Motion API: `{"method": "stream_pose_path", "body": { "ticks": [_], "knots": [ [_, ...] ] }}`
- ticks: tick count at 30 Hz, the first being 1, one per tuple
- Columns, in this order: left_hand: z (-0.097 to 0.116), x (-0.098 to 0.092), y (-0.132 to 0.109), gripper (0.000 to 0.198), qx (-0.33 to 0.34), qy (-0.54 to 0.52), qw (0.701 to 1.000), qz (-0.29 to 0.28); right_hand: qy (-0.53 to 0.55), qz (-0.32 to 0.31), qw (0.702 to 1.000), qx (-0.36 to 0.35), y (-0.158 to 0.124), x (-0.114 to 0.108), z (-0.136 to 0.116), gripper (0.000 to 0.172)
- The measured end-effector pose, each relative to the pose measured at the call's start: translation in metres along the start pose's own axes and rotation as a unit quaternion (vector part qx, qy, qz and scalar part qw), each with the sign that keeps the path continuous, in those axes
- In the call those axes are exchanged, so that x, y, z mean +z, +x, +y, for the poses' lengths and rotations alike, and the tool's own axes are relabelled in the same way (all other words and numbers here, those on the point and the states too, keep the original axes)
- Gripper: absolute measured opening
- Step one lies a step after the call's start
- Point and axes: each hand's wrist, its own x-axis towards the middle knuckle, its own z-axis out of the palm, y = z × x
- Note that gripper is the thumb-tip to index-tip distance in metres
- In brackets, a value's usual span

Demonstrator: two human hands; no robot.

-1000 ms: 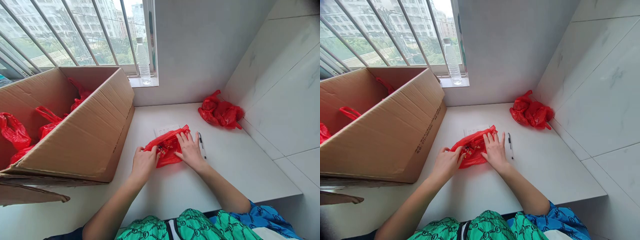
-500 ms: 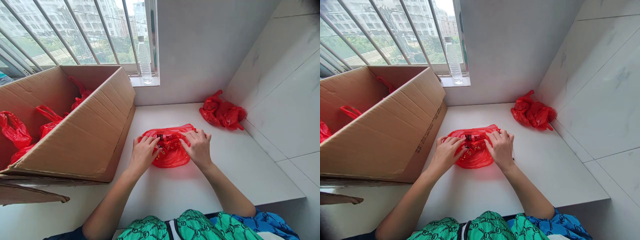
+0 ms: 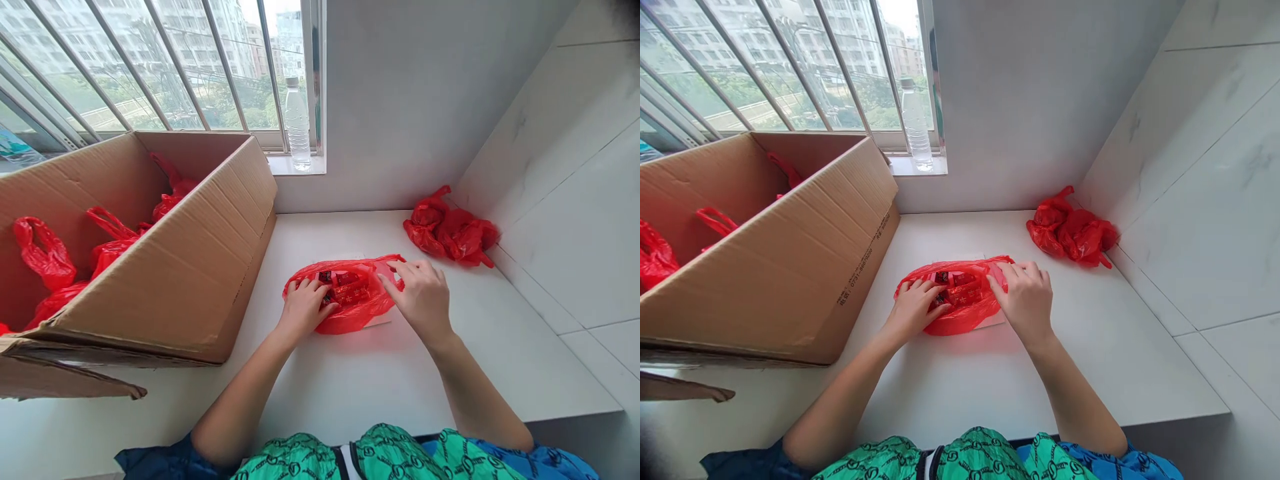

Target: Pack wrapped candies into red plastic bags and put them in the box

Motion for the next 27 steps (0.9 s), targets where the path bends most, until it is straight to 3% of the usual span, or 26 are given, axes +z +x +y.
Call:
{"method": "stream_pose_path", "body": {
  "ticks": [3,5,7,10,12,14,16,20,22,24,27],
  "knots": [
    [-0.001,-0.001,0.0,0.026,0.011,-0.006,1.0,-0.016,0.023,0.057,0.998,-0.035,0.007,-0.019,-0.011,0.013],
    [-0.003,0.0,0.0,0.024,0.021,-0.013,0.999,-0.02,0.069,0.062,0.993,-0.069,0.011,-0.022,-0.019,0.013],
    [-0.004,0.002,0.001,0.024,0.033,-0.022,0.999,-0.018,0.132,0.0,0.983,-0.126,0.014,-0.015,-0.027,0.015],
    [-0.006,0.007,0.0,0.025,0.059,-0.037,0.998,-0.004,0.157,-0.167,0.956,-0.184,0.018,0.013,-0.034,0.02],
    [-0.007,0.01,-0.002,0.024,0.072,-0.05,0.996,0.009,0.109,-0.241,0.951,-0.163,0.022,0.035,-0.033,0.019],
    [-0.008,0.015,-0.005,0.022,0.081,-0.065,0.994,0.021,0.071,-0.272,0.949,-0.14,0.025,0.053,-0.028,0.011],
    [-0.008,0.019,-0.007,0.021,0.086,-0.077,0.993,0.025,0.067,-0.281,0.948,-0.133,0.027,0.065,-0.022,0.017],
    [-0.009,0.021,-0.008,0.024,0.075,-0.092,0.993,0.025,0.1,-0.275,0.95,-0.104,0.024,0.067,-0.019,0.022],
    [-0.009,0.018,-0.008,0.033,0.055,-0.109,0.992,0.038,0.209,-0.255,0.943,-0.05,0.021,0.059,-0.022,0.025],
    [-0.008,0.014,-0.007,0.041,0.033,-0.14,0.988,0.063,0.395,-0.25,0.883,0.034,0.019,0.049,-0.026,0.03],
    [-0.004,0.006,-0.008,0.042,0.015,-0.207,0.973,0.104,0.623,-0.275,0.715,0.159,0.013,0.037,-0.034,0.038]
  ]
}}
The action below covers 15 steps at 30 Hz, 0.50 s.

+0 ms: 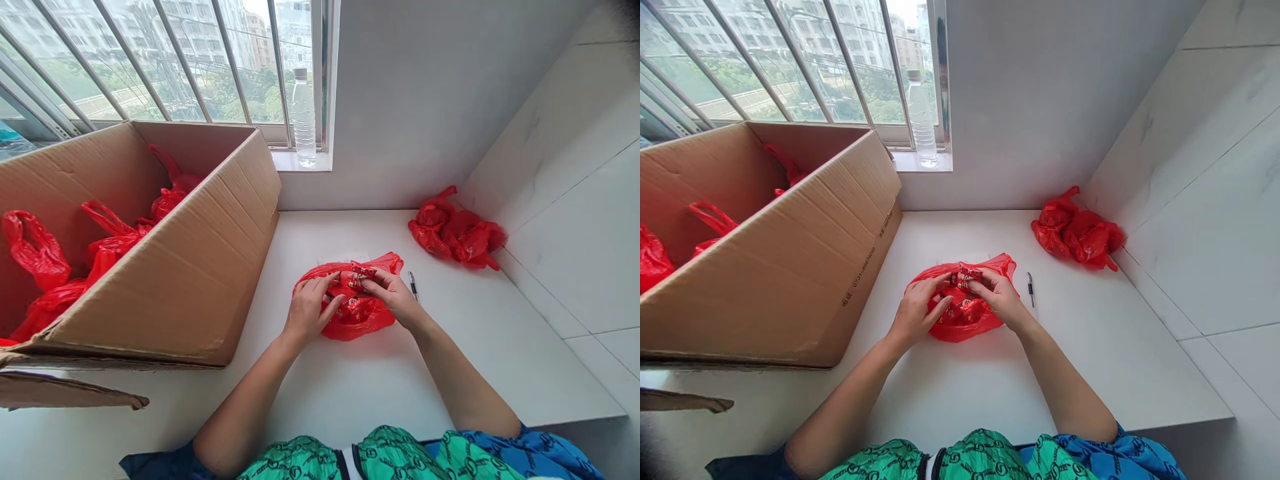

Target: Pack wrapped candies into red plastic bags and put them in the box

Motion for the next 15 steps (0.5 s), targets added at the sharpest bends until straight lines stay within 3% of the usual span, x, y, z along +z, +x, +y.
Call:
{"method": "stream_pose_path", "body": {
  "ticks": [4,7,12,15],
  "knots": [
    [0.009,-0.002,-0.001,0.037,-0.019,-0.096,0.995,0.032,0.156,-0.026,0.985,0.066,-0.007,0.014,0.0,0.046],
    [0.011,-0.002,-0.003,0.035,-0.05,-0.156,0.985,0.045,0.142,-0.034,0.986,0.083,-0.009,0.02,0.001,0.052],
    [0.009,-0.003,-0.002,0.034,-0.062,-0.228,0.972,0.008,0.074,0.01,0.995,0.071,-0.008,0.016,0.003,0.036],
    [0.008,-0.003,-0.001,0.035,-0.1,-0.316,0.944,0.0,0.089,0.019,0.993,0.078,-0.007,0.013,0.006,0.035]
  ]
}}
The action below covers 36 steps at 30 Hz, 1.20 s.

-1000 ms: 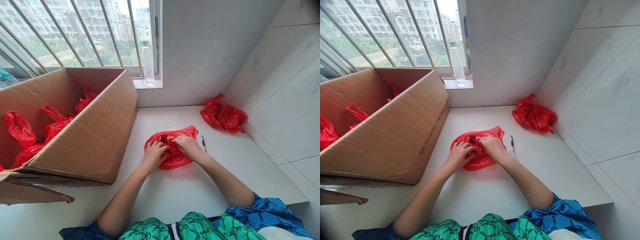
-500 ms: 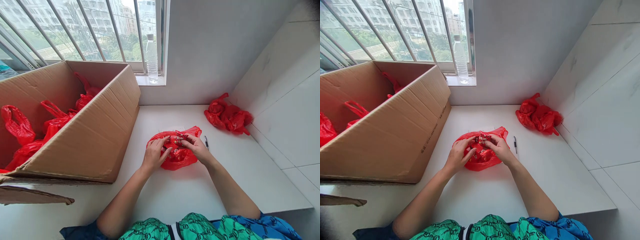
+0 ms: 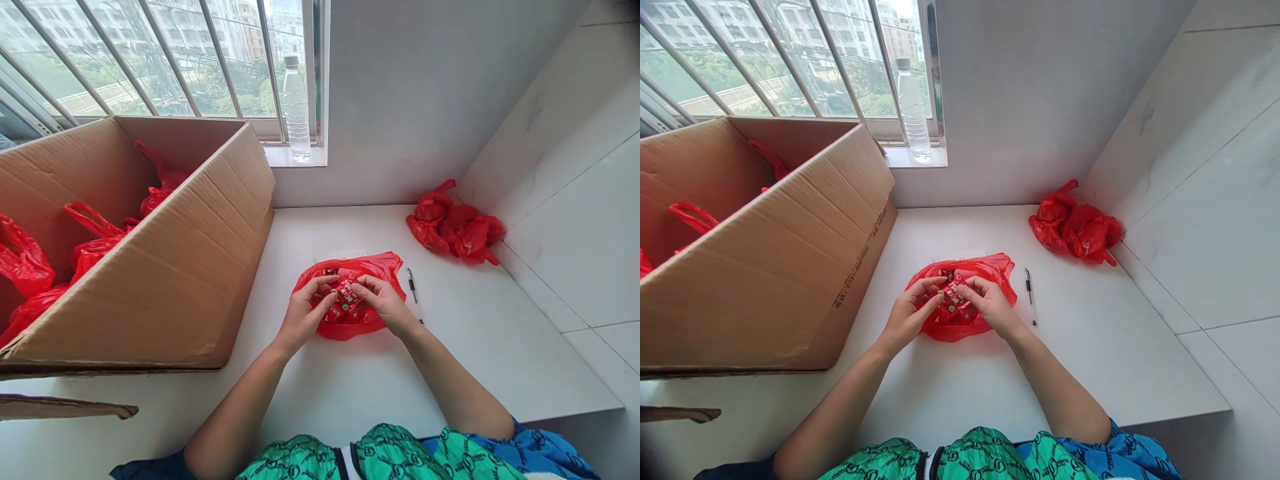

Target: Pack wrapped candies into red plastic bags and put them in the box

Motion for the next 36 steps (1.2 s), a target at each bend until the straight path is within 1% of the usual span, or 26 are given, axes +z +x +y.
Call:
{"method": "stream_pose_path", "body": {
  "ticks": [3,6,10,14,17,21,23,25,28,32,36],
  "knots": [
    [0.0,-0.001,0.001,0.037,-0.033,-0.06,0.998,0.009,0.039,-0.002,0.999,0.013,0.001,0.0,0.001,0.035],
    [0.002,-0.003,0.001,0.037,-0.029,-0.047,0.998,-0.003,0.044,-0.001,0.999,0.011,-0.001,0.0,-0.001,0.034],
    [0.003,-0.002,-0.002,0.038,-0.018,-0.005,0.999,-0.036,-0.02,-0.019,1.0,-0.011,-0.005,0.0,-0.004,0.03],
    [0.001,0.003,-0.004,0.034,-0.032,-0.005,0.998,-0.046,-0.079,-0.025,0.996,-0.029,-0.007,0.003,-0.003,0.03],
    [0.001,0.006,-0.003,0.032,-0.056,-0.049,0.997,-0.031,-0.064,-0.03,0.997,-0.023,-0.007,0.006,-0.001,0.032],
    [0.005,0.008,0.0,0.029,-0.08,-0.155,0.984,0.034,0.007,-0.07,0.997,0.018,-0.007,0.011,-0.002,0.035],
    [0.008,0.009,0.0,0.032,-0.1,-0.204,0.973,0.048,-0.005,-0.06,0.998,0.013,-0.008,0.012,-0.001,0.034],
    [0.01,0.009,-0.001,0.036,-0.119,-0.232,0.964,0.05,-0.019,-0.037,0.999,0.001,-0.008,0.012,-0.001,0.032],
    [0.013,0.009,-0.002,0.039,-0.117,-0.221,0.967,0.05,-0.014,-0.031,0.999,0.002,-0.007,0.009,-0.001,0.031],
    [0.013,0.005,-0.002,0.032,-0.117,-0.174,0.977,0.047,-0.013,-0.038,0.999,0.003,-0.006,0.003,-0.003,0.03],
    [0.011,0.003,-0.001,0.031,-0.136,-0.201,0.97,0.029,0.001,-0.023,1.0,-0.016,-0.004,0.0,-0.003,0.037]
  ]
}}
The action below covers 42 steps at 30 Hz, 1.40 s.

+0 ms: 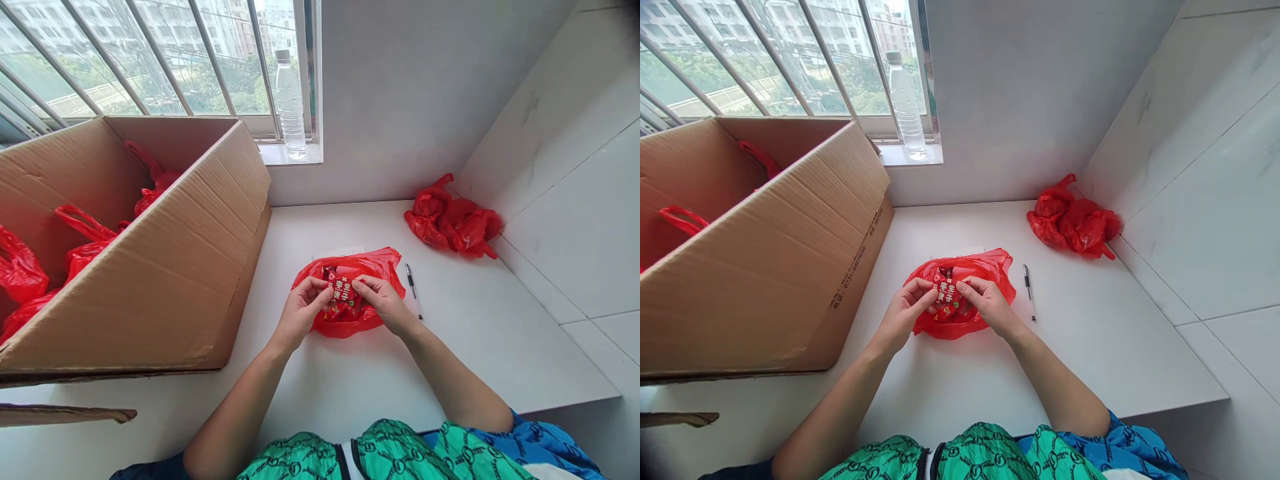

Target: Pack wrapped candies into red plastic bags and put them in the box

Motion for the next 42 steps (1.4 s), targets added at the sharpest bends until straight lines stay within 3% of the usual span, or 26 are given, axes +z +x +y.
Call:
{"method": "stream_pose_path", "body": {
  "ticks": [7,11,13,16,18,20,22,25,27,32,34,38,42],
  "knots": [
    [0.0,0.001,-0.002,0.034,-0.017,-0.028,0.999,-0.019,-0.007,0.006,1.0,-0.012,0.0,0.002,0.0,0.04],
    [0.002,-0.005,-0.002,0.025,0.047,0.123,0.991,-0.026,-0.058,-0.005,0.998,-0.009,-0.003,0.002,-0.002,0.03],
    [0.004,-0.012,-0.002,0.025,0.065,0.293,0.954,-0.012,-0.137,0.033,0.989,-0.043,-0.003,0.001,-0.001,0.025],
    [0.006,-0.024,-0.001,0.027,0.056,0.534,0.844,0.006,-0.27,0.105,0.95,-0.115,0.0,-0.004,0.003,0.015],
    [0.008,-0.029,-0.002,0.023,0.052,0.61,0.791,0.004,-0.342,0.124,0.921,-0.142,0.003,-0.008,0.008,0.012],
    [0.008,-0.03,-0.003,0.02,0.039,0.644,0.764,-0.009,-0.404,0.123,0.895,-0.144,0.006,-0.011,0.014,0.011],
    [0.008,-0.029,-0.005,0.033,0.02,0.663,0.748,-0.026,-0.464,0.121,0.868,-0.13,0.008,-0.013,0.02,0.011],
    [0.006,-0.028,-0.006,0.049,0.015,0.667,0.743,-0.047,-0.53,0.128,0.831,-0.107,0.009,-0.014,0.026,0.012],
    [0.003,-0.029,-0.005,0.044,0.029,0.654,0.755,-0.05,-0.549,0.132,0.818,-0.107,0.009,-0.015,0.027,0.014],
    [-0.003,-0.039,-0.001,0.011,0.078,0.578,0.812,-0.03,-0.521,0.162,0.828,-0.13,0.007,-0.023,0.019,0.019],
    [-0.003,-0.041,-0.001,0.005,0.099,0.563,0.821,-0.02,-0.49,0.186,0.839,-0.142,0.006,-0.025,0.014,0.02],
    [-0.004,-0.03,0.001,0.012,0.149,0.59,0.794,0.003,-0.426,0.185,0.872,-0.151,0.003,-0.023,0.009,0.018],
    [-0.018,-0.005,0.008,0.023,0.213,0.603,0.769,-0.012,-0.436,0.119,0.882,-0.133,0.004,-0.018,0.013,0.019]
  ]
}}
